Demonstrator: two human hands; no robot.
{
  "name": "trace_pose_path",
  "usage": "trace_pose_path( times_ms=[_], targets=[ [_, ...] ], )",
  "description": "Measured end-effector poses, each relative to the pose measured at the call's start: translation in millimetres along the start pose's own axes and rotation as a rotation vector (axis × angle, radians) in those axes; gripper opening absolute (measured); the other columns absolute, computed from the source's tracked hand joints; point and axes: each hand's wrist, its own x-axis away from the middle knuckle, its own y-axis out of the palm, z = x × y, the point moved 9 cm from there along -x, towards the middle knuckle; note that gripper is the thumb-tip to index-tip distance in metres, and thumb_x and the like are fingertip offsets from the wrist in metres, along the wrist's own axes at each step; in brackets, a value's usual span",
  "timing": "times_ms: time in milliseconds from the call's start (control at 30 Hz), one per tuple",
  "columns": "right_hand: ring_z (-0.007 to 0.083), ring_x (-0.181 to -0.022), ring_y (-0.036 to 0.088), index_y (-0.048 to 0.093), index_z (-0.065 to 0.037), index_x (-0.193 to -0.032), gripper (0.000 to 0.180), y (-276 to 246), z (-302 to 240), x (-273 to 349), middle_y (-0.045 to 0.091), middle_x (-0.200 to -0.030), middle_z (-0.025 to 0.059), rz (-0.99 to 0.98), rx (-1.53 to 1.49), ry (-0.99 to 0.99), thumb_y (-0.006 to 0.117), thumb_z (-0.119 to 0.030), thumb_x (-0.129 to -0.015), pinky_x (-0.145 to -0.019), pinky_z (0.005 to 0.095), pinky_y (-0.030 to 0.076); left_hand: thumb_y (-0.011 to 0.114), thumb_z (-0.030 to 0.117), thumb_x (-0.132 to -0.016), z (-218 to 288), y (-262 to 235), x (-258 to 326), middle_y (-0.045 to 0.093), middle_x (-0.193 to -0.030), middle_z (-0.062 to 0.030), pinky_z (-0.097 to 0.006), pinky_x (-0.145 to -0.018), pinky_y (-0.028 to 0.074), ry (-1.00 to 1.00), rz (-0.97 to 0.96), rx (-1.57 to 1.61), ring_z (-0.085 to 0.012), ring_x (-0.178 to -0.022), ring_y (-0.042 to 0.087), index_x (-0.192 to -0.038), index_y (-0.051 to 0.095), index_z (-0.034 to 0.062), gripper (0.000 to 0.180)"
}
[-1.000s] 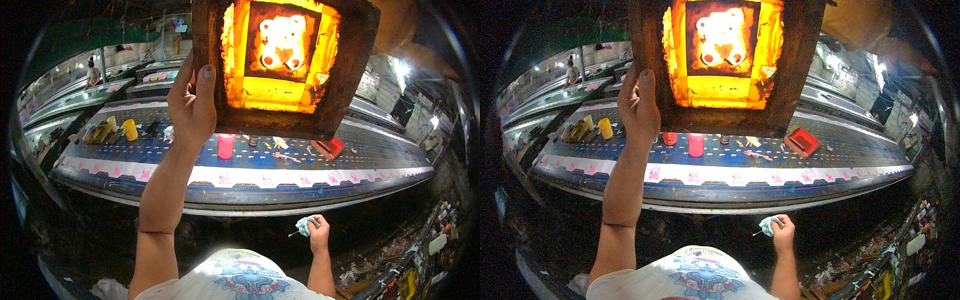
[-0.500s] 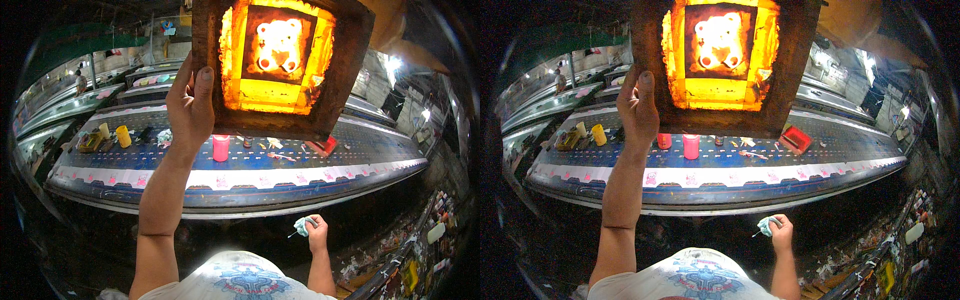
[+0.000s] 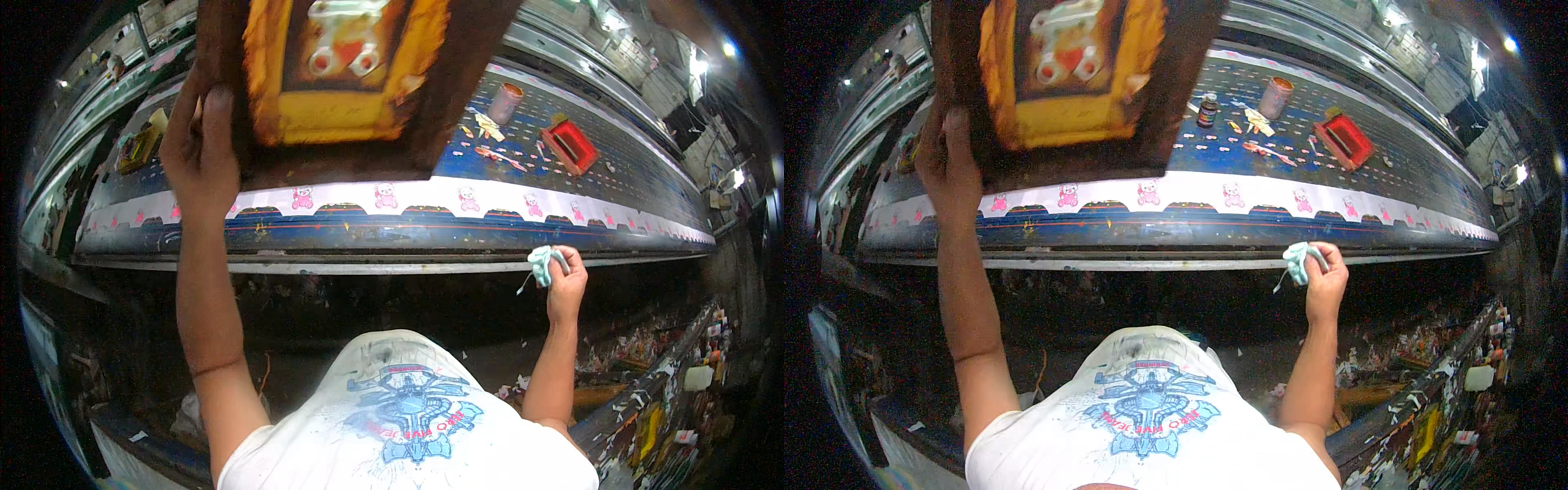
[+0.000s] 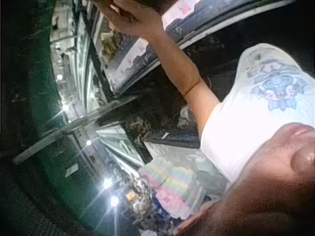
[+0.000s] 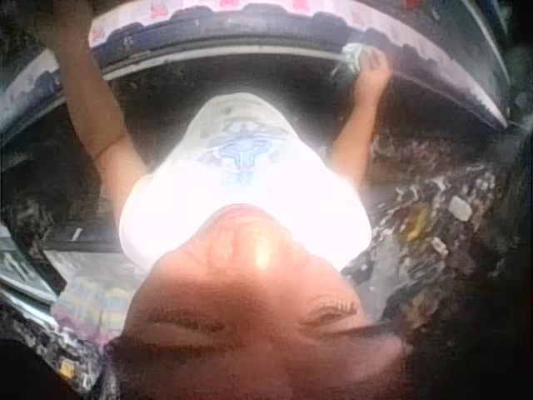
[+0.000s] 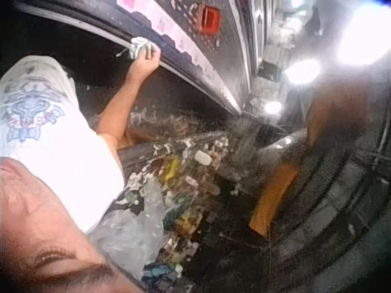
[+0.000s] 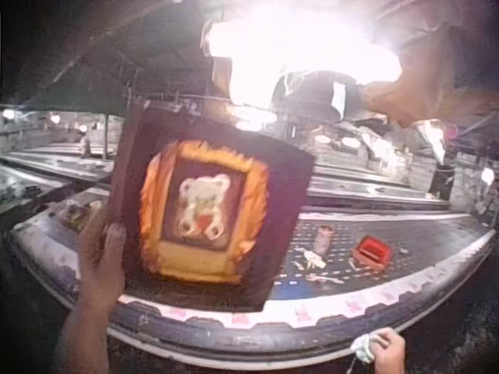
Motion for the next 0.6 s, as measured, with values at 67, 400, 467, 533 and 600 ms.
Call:
trace_pose_path(
  times_ms=[67, 400, 467, 533, 600],
  targets=[
    [0.0137, -0.085, 0.070, 0.068, 0.000, -0.120, 0.017, 4.1, 11.7, -44.3, 0.075, -0.104, 0.0078, 0.002, -0.018, -0.074, 0.067, 0.002, -0.103, -0.072, 0.0287, 0.058, 0.060, 0.023, -0.116, -35.0, -10.3, 21.1, 0.074, -0.136, -0.0114, -0.034, -0.108, 0.049, -0.138, -0.094, -0.158, -0.0173, -0.124, 0.065, -0.147, 0.064, -0.0034, 0.041],
    [0.0236, -0.115, 0.071, 0.073, 0.000, -0.128, 0.037, 135.5, 64.6, -266.5, 0.076, -0.124, 0.0140, -0.104, 0.288, -0.362, 0.066, 0.010, -0.094, -0.103, 0.0364, 0.055, 0.060, 0.027, -0.116, -159.0, -74.5, 167.7, 0.072, -0.137, -0.0138, -0.034, -0.110, 0.049, -0.968, 0.070, -0.254, -0.0176, -0.124, 0.064, -0.148, 0.061, -0.0091, 0.048],
    [0.0354, -0.131, 0.065, 0.071, -0.002, -0.136, 0.045, 181.0, 56.6, -267.2, 0.070, -0.137, 0.0216, -0.114, 1.027, -0.677, 0.070, 0.006, -0.092, -0.115, 0.0458, 0.048, 0.061, 0.027, -0.115, -166.1, -85.7, 194.7, 0.073, -0.134, -0.0116, -0.033, -0.108, 0.050, -0.979, 0.055, -0.306, -0.0151, -0.122, 0.064, -0.146, 0.063, -0.0076, 0.046],
    [0.0428, -0.141, 0.055, 0.069, -0.005, -0.141, 0.052, 200.2, 71.9, -269.8, 0.064, -0.146, 0.0265, -0.152, 0.949, -0.628, 0.072, 0.003, -0.090, -0.122, 0.0519, 0.040, 0.061, 0.027, -0.115, -162.8, -73.4, 211.1, 0.074, -0.132, -0.0094, -0.032, -0.106, 0.050, -1.053, 0.112, -0.241, -0.0141, -0.120, 0.064, -0.144, 0.066, -0.0057, 0.044],
    [0.0369, -0.133, 0.064, 0.069, -0.004, -0.142, 0.051, 235.0, 83.4, -246.2, 0.067, -0.144, 0.0220, -0.335, 0.788, -0.709, 0.072, 0.003, -0.092, -0.115, 0.0476, 0.048, 0.061, 0.027, -0.115, -156.0, -67.5, 227.4, 0.074, -0.132, -0.0081, -0.032, -0.106, 0.050, -1.140, 0.160, -0.231, -0.0144, -0.120, 0.064, -0.143, 0.067, -0.0042, 0.042]
  ],
)
